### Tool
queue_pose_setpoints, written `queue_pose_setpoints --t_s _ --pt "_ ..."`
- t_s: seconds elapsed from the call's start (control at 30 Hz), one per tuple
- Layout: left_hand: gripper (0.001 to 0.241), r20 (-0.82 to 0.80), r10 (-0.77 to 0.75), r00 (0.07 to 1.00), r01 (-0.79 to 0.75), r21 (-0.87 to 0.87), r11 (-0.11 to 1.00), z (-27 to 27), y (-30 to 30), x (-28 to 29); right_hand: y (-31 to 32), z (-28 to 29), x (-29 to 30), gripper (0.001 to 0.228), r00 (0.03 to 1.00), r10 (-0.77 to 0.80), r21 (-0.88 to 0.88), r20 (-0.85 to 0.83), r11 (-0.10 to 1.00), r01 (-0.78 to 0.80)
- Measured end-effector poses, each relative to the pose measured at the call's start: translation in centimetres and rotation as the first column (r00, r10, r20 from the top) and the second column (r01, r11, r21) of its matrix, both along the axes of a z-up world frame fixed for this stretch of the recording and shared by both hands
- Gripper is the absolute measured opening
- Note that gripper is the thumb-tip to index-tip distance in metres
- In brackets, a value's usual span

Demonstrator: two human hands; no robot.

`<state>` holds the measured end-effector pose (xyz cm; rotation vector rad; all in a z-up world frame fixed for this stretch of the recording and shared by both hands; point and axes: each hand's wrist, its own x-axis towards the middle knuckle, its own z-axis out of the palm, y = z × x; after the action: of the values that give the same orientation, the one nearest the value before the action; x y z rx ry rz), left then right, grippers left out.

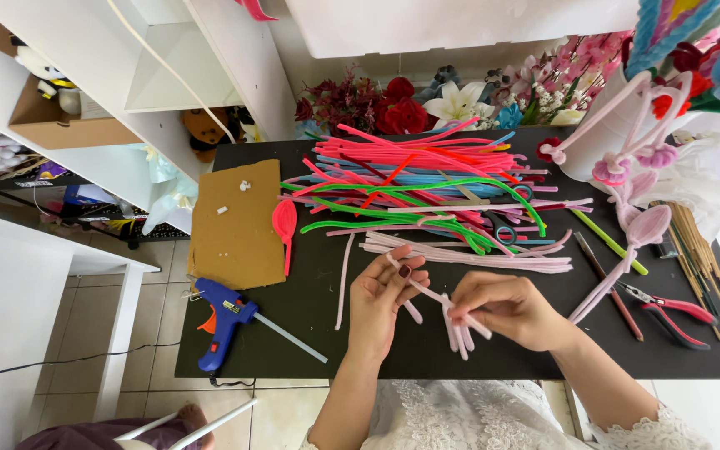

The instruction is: The person bends and twists pink pipe cleaners into loop shapes, then uses pliers to cut the ends. They repeat this process with multiple pipe cleaners, arranging the finished pieces on the table.

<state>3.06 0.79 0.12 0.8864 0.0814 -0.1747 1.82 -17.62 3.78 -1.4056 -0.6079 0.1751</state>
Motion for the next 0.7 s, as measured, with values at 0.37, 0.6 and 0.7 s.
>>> queue_pose_setpoints --t_s 0.37,0.6,0.7 --pt "0.023 0.078 0.000 0.997 -0.027 0.344 0.939 1.9 -0.7 -0.5 2.9 -1.2 -0.3 0.017 0.817 -0.574 -0.108 -0.054 0.817 0.567" --pt "0.020 0.019 0.046 0.999 -0.049 0.320 0.946 0.8 -1.3 -0.4 4.0 -1.5 -0.6 0.013 0.778 -0.627 -0.197 0.031 0.759 0.620" --pt "0.019 0.021 0.049 0.999 -0.053 0.302 0.952 0.6 -1.5 -0.4 4.1 -1.2 -0.6 0.013 0.778 -0.626 -0.207 0.057 0.755 0.622"
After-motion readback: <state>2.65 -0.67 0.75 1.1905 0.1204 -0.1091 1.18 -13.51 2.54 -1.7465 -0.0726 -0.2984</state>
